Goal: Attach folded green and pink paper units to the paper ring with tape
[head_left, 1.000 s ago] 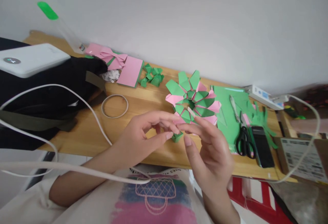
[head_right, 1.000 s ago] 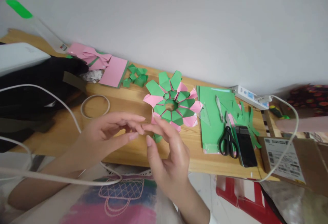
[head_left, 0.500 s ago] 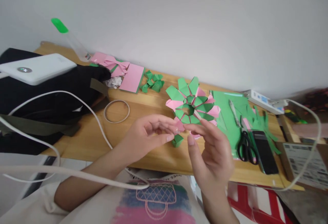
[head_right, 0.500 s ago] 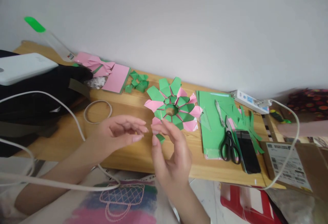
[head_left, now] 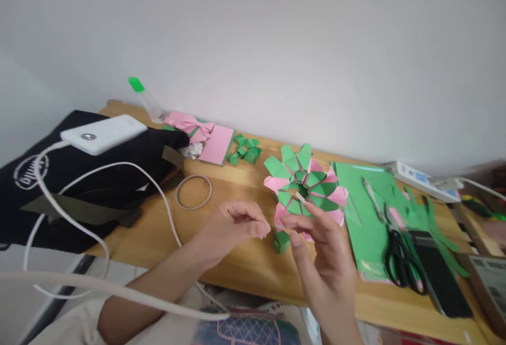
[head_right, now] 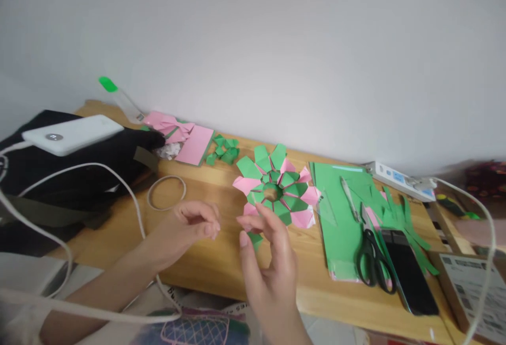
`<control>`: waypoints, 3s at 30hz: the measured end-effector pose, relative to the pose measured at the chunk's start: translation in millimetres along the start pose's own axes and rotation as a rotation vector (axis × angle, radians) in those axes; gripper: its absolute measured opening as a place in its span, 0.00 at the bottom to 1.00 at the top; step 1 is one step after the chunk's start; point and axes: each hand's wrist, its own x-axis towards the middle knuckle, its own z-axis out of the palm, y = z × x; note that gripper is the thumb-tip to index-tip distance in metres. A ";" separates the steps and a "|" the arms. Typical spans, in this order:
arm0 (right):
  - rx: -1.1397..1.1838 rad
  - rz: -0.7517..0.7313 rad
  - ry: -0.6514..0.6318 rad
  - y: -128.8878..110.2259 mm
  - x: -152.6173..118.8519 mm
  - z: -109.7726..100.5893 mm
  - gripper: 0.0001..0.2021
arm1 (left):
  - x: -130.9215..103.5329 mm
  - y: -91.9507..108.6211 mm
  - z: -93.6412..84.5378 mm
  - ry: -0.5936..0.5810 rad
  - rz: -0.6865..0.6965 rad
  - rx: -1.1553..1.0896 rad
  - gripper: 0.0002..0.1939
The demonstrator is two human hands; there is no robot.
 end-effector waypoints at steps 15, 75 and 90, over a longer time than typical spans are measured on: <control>-0.036 -0.073 0.000 5.5 -4.8 -0.1 0.23 | 1.4 2.4 -29.5 0.271 -0.097 -0.030 0.23; 0.095 -0.131 0.052 -4.3 9.8 1.1 0.27 | 19.6 67.2 -39.2 0.109 0.058 0.392 0.17; 0.072 -0.241 0.338 -22.2 13.0 14.7 0.29 | 0.0 38.2 13.9 -0.270 0.113 0.149 0.12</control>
